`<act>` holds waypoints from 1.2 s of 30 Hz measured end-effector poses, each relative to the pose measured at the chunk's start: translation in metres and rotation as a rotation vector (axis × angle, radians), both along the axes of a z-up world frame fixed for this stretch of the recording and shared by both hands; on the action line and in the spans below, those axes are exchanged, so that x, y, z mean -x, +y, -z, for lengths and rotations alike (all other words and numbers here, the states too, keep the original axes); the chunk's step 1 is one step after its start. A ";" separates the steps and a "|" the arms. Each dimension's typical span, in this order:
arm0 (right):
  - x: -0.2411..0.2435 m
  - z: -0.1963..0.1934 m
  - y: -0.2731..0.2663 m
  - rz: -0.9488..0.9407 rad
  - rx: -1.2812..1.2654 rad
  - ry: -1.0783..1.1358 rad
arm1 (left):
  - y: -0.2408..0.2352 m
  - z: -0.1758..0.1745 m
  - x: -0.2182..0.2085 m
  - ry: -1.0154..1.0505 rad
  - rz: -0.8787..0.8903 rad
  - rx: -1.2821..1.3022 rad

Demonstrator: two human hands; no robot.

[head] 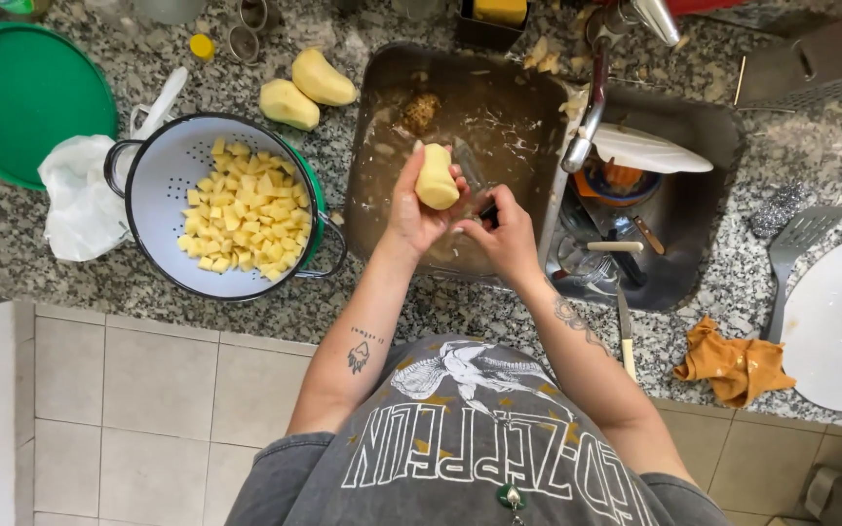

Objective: The person peels potatoes over a kitchen sink using a peeler, placing the skins into the sink. After peeling, they rinse the potato under running water and briefly stir a pan of diced potatoes on the stove.

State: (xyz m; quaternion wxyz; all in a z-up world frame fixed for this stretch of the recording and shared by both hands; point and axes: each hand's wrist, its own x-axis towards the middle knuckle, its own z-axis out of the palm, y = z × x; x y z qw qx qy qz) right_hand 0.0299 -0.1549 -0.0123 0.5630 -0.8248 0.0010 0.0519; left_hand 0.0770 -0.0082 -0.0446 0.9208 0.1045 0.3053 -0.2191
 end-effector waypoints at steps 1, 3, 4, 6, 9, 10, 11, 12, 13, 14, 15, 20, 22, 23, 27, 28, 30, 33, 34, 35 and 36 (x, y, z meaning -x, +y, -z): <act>-0.002 0.004 0.001 0.002 -0.001 0.000 | -0.004 0.001 0.002 0.000 0.002 -0.001; -0.007 0.011 0.002 -0.021 0.018 -0.078 | -0.012 0.004 0.005 0.024 0.008 -0.052; -0.007 0.009 0.002 -0.020 0.018 -0.078 | -0.014 0.002 0.005 0.024 0.008 -0.052; -0.007 0.005 0.003 -0.016 0.099 -0.098 | -0.018 -0.003 0.003 0.021 -0.043 -0.115; -0.009 0.006 0.006 0.027 0.108 -0.111 | -0.024 0.002 0.011 0.039 -0.039 -0.165; -0.008 0.005 0.007 0.024 0.107 -0.110 | -0.026 -0.003 0.010 0.039 -0.042 -0.165; -0.008 0.004 0.008 0.043 0.139 -0.107 | -0.027 -0.008 0.010 0.066 -0.056 -0.199; -0.007 0.004 0.009 0.061 0.172 -0.102 | -0.029 -0.012 0.010 0.095 -0.072 -0.232; -0.006 0.001 0.010 0.056 0.172 -0.100 | -0.033 -0.008 0.010 0.099 -0.076 -0.232; -0.007 -0.001 0.012 0.070 0.206 -0.105 | -0.036 -0.003 0.010 0.099 -0.105 -0.223; -0.008 -0.004 0.015 0.084 0.240 -0.111 | -0.039 0.001 0.009 0.100 -0.134 -0.215; -0.005 0.004 0.027 0.036 0.183 -0.076 | -0.038 0.005 0.004 0.049 -0.178 -0.296; -0.008 0.016 0.023 0.066 0.091 -0.029 | -0.030 -0.006 -0.006 0.027 -0.176 -0.353; -0.011 0.025 0.016 0.147 -0.153 0.194 | -0.022 -0.016 -0.014 0.010 -0.186 -0.514; -0.022 0.004 -0.001 0.252 -0.464 0.729 | 0.012 -0.040 -0.073 -0.188 0.016 -1.495; -0.018 0.010 -0.003 0.253 -0.463 0.729 | 0.021 -0.030 -0.085 -0.188 0.016 -1.494; -0.015 0.024 -0.009 0.231 -0.392 0.784 | 0.038 -0.012 -0.116 -0.450 -0.120 -2.184; -0.011 0.021 -0.008 0.273 -0.433 0.872 | 0.052 0.023 -0.152 -0.142 -0.119 -2.498; -0.009 0.022 -0.009 0.262 -0.431 0.875 | 0.056 0.033 -0.157 -0.129 -0.122 -2.502; -0.007 0.022 -0.009 0.251 -0.427 0.891 | 0.061 0.043 -0.163 -0.031 -0.089 -2.582; -0.006 0.023 -0.009 0.244 -0.426 0.903 | 0.065 0.053 -0.170 0.065 -0.056 -2.659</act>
